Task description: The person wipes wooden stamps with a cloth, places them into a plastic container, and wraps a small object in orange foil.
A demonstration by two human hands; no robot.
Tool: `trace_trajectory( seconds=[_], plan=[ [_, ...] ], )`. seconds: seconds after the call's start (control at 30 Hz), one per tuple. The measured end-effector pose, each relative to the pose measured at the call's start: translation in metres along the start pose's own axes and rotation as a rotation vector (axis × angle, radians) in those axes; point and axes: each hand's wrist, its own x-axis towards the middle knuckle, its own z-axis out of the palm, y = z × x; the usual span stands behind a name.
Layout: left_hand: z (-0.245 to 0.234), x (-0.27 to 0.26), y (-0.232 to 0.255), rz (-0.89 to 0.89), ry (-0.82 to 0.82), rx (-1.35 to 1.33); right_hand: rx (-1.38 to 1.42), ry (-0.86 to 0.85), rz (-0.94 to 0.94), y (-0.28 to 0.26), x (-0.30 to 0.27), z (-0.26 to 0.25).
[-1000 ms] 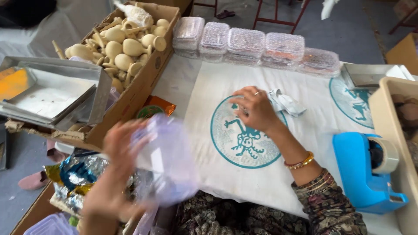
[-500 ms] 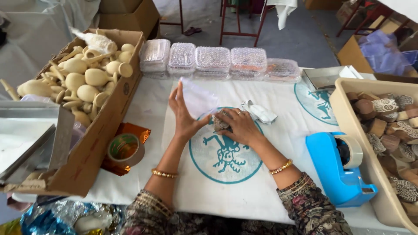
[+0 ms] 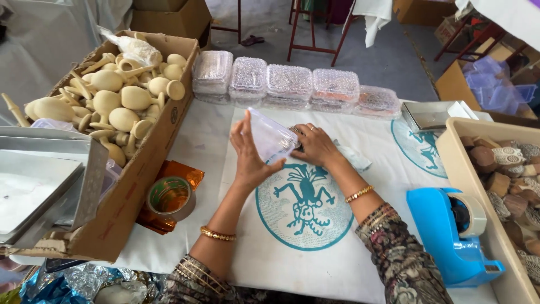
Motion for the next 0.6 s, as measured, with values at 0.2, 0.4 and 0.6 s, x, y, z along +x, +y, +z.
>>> trace_trajectory(
  seconds=[0.2, 0.4, 0.6],
  plan=[
    [0.01, -0.006, 0.011, 0.019, -0.097, 0.047, -0.001, -0.036, 0.094, -0.002, 0.022, -0.026],
    [0.003, -0.008, 0.044, -0.068, -0.269, 0.191, -0.019, -0.008, 0.165, 0.017, -0.025, -0.059],
    [-0.017, -0.004, 0.074, -0.116, -0.596, 0.164, 0.013, -0.275, 0.404, 0.013, -0.085, -0.082]
  ],
)
